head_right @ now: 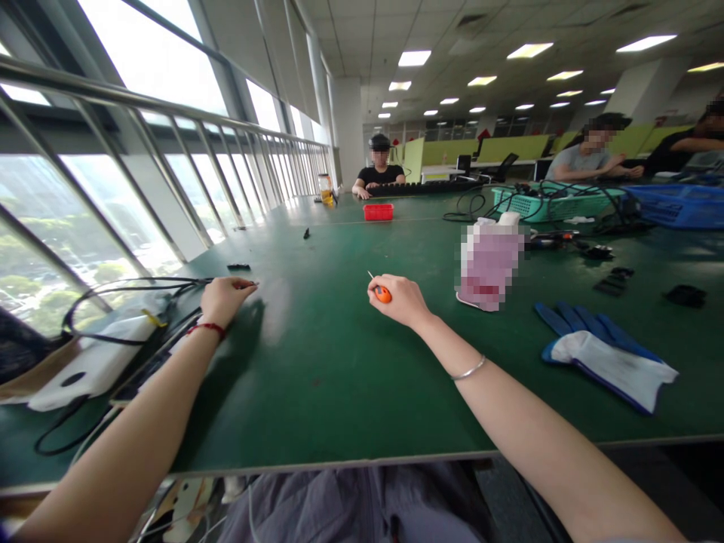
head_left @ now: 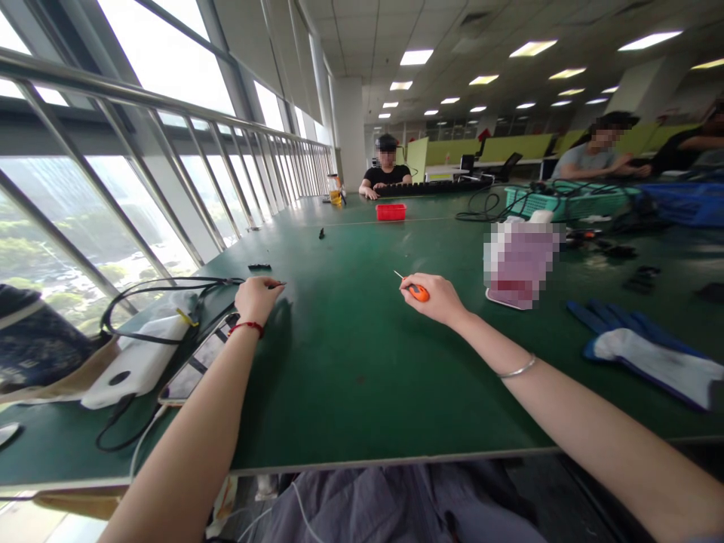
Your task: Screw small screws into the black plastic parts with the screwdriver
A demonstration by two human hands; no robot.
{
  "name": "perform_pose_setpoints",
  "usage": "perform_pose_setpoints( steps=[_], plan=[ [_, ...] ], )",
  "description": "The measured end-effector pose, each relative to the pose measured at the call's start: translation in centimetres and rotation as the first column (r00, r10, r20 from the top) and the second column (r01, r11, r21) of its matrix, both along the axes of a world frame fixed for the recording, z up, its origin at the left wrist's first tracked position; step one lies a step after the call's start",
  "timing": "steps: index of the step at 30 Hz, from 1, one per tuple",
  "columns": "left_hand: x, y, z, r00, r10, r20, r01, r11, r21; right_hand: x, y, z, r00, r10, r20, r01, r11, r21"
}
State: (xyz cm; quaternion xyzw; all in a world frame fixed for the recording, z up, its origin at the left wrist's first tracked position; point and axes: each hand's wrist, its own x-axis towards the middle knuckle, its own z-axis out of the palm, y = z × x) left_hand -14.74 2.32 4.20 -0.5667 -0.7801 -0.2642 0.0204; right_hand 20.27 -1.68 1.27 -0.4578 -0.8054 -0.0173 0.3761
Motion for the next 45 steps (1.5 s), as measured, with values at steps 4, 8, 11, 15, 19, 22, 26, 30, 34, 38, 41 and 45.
perform_pose_setpoints(
  steps=[4, 8, 11, 15, 19, 22, 26, 30, 34, 38, 41, 45],
  plan=[
    [-1.8, 0.0, -0.3, 0.996, 0.056, 0.064, -0.05, 0.994, -0.094, 0.0, 0.1, -0.2, 1.0, 0.006, 0.005, -0.006, 1.0, -0.013],
    [-2.2, -0.1, 0.2, 0.992, 0.095, 0.086, -0.091, 0.995, -0.045, 0.0, 0.0, -0.1, 1.0, 0.014, 0.007, -0.014, 1.0, -0.023],
    [-2.6, -0.1, 0.3, 0.986, 0.128, 0.108, -0.13, 0.991, 0.015, 0.0, -0.1, 0.0, 1.0, 0.018, 0.008, -0.018, 0.999, -0.033],
    [-3.1, 0.1, -0.2, 0.988, 0.089, 0.129, -0.098, 0.993, 0.06, -0.1, -0.3, 0.1, 1.0, 0.016, 0.01, -0.016, 0.999, -0.036],
    [-3.2, 0.2, -0.8, 0.983, 0.103, 0.151, -0.108, 0.994, 0.027, -0.2, -0.2, 0.0, 0.999, 0.026, 0.019, -0.025, 0.999, -0.044],
    [-3.2, 0.2, -0.8, 0.981, 0.099, 0.169, -0.098, 0.995, -0.017, -0.2, -0.2, -0.1, 0.999, 0.031, 0.021, -0.029, 0.998, -0.05],
    [-3.2, 0.1, -0.7, 0.978, 0.082, 0.191, -0.073, 0.996, -0.055, -0.3, -0.2, 0.0, 0.999, 0.038, 0.022, -0.037, 0.997, -0.07],
    [-3.2, 0.1, -0.8, 0.978, 0.079, 0.195, -0.067, 0.995, -0.068, -0.3, -0.3, 0.1, 0.999, 0.046, 0.021, -0.044, 0.995, -0.084],
    [-3.3, 0.3, -0.9, 0.977, 0.088, 0.193, -0.075, 0.995, -0.071, -0.3, -0.3, 0.0, 0.999, 0.047, 0.026, -0.044, 0.995, -0.089],
    [-3.4, 0.4, -1.0, 0.978, 0.087, 0.188, -0.078, 0.996, -0.052, -0.4, -0.3, 0.1, 0.998, 0.056, 0.04, -0.051, 0.993, -0.103],
    [-3.4, 0.6, -1.2, 0.978, 0.085, 0.19, -0.083, 0.996, -0.017, -0.4, -0.4, 0.1, 0.997, 0.063, 0.044, -0.058, 0.992, -0.114],
    [-3.3, 0.7, -1.3, 0.981, 0.081, 0.177, -0.085, 0.996, 0.018, -0.4, -0.3, 0.1, 0.997, 0.067, 0.044, -0.061, 0.991, -0.117]
  ],
)
